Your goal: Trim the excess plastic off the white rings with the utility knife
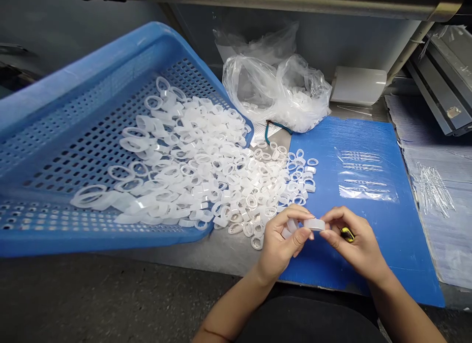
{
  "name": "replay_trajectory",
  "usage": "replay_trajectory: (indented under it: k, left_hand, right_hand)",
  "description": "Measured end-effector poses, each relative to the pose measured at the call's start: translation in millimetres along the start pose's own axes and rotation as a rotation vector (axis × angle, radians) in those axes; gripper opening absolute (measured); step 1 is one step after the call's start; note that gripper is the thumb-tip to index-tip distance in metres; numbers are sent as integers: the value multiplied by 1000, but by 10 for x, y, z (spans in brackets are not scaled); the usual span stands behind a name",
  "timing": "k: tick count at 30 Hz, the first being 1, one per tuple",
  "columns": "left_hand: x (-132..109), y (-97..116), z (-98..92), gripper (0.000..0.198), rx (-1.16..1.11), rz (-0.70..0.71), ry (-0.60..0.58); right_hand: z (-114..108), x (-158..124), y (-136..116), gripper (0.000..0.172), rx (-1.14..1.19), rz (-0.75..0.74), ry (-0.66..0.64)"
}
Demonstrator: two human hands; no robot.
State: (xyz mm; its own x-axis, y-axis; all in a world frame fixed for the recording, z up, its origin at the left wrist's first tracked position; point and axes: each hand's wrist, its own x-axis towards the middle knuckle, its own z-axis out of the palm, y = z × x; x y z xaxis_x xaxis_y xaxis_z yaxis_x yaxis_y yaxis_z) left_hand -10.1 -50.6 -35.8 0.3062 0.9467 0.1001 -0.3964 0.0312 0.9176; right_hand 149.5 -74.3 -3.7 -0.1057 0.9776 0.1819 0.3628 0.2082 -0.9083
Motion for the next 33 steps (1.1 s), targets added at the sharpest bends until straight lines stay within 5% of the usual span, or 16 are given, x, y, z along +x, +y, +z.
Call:
replay_trajectory:
  k: [5, 12, 15, 18, 25, 33]
  left_hand:
    - [-8, 3, -4, 17, 25, -18, 22]
    - [39, 37, 29, 28, -121, -122, -22]
    - [33, 36, 28, 30, -112, -184, -18]
    - [10, 30, 14, 34, -23, -120, -10]
    - [-19, 73, 14, 19, 340, 282, 43]
    - [-33, 62, 13, 24, 357, 287, 79]
  right_hand:
    - [3, -7, 0, 12, 14, 2, 4]
    - [65, -16, 44, 12, -417, -497, 185]
    - [75, -17, 61, 18, -481, -570, 184]
    - [75, -13, 56, 21, -403, -530, 169]
    - [80, -14, 16, 18, -328, -343, 116]
    - [65, -50, 5, 11, -237, -143, 56]
